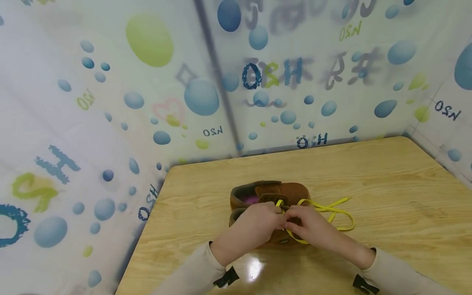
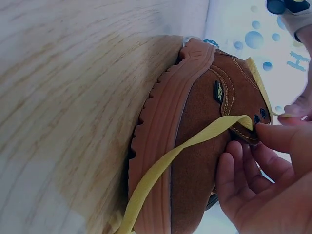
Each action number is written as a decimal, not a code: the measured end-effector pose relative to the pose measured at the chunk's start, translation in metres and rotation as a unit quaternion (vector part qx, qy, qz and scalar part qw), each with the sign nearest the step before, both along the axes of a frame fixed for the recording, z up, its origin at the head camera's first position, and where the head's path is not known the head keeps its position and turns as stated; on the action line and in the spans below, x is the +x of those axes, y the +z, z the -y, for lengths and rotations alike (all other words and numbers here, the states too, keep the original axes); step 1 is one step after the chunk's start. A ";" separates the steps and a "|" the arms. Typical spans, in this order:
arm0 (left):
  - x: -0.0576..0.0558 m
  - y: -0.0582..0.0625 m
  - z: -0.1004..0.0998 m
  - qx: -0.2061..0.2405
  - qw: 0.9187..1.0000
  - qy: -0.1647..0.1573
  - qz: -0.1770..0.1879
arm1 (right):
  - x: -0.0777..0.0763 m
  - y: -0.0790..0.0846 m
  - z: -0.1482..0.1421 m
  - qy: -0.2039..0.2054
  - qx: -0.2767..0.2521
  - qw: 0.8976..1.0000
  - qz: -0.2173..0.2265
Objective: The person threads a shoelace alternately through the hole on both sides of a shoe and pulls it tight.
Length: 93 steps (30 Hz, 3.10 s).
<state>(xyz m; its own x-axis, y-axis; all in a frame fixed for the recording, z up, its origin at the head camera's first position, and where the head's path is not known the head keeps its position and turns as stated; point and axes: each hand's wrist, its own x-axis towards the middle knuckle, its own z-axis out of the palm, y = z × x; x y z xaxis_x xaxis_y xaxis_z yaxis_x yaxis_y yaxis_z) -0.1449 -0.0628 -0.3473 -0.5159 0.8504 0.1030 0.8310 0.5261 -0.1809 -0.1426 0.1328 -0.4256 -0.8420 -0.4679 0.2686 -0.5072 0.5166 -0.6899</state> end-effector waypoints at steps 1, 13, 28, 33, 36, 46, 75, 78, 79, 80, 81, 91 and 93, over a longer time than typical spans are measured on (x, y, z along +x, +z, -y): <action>0.000 -0.004 -0.001 -0.005 1.000 0.001 -0.014 | 0.000 0.000 0.000 -0.004 0.003 1.000 -0.003; 0.001 -0.022 -0.009 -0.001 0.997 0.040 -0.062 | 0.000 0.001 0.003 -0.012 0.006 1.000 -0.009; 0.009 -0.036 -0.012 0.120 0.984 0.127 -0.028 | 0.001 -0.005 0.001 0.009 -0.024 1.000 -0.008; 0.013 -0.041 -0.011 0.136 0.963 0.207 -0.107 | 0.003 -0.005 0.000 0.007 -0.023 1.000 -0.010; 0.011 -0.044 -0.010 0.120 0.952 0.246 -0.133 | 0.004 -0.005 0.000 0.003 -0.021 1.000 -0.005; 0.005 -0.049 -0.001 0.091 0.957 0.267 -0.067 | 0.007 -0.005 -0.001 -0.003 -0.022 1.000 0.008; -0.024 -0.039 0.032 0.449 0.744 0.170 0.464 | 0.007 0.001 -0.001 -0.012 -0.039 0.997 0.067; -0.024 -0.034 0.033 0.511 0.744 0.186 0.388 | 0.006 0.002 -0.002 -0.017 -0.039 0.997 0.061; -0.025 -0.034 0.034 0.535 0.733 0.191 0.374 | 0.006 0.002 -0.002 -0.018 -0.039 0.997 0.060; -0.027 -0.033 0.036 0.559 0.719 0.195 0.366 | 0.006 0.002 -0.002 -0.016 -0.041 0.997 0.060; -0.028 -0.032 0.037 0.582 0.701 0.197 0.360 | 0.006 0.002 -0.001 -0.015 -0.042 0.997 0.060; -0.046 -0.009 0.065 0.788 0.487 0.109 0.360 | 0.006 0.000 -0.001 -0.008 -0.043 0.997 0.064; -0.045 -0.007 0.069 0.780 0.471 0.083 0.403 | 0.006 0.000 -0.001 -0.008 -0.044 0.997 0.069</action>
<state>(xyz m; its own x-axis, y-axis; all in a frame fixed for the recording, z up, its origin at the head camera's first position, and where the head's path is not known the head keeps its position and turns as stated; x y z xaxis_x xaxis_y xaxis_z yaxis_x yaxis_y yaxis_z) -0.1896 -0.1320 -0.3541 -0.9685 0.0053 0.2491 0.2221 -0.4347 0.8728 -0.1368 0.1343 -0.4254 -0.8815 -0.4330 0.1884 -0.3953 0.4586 -0.7959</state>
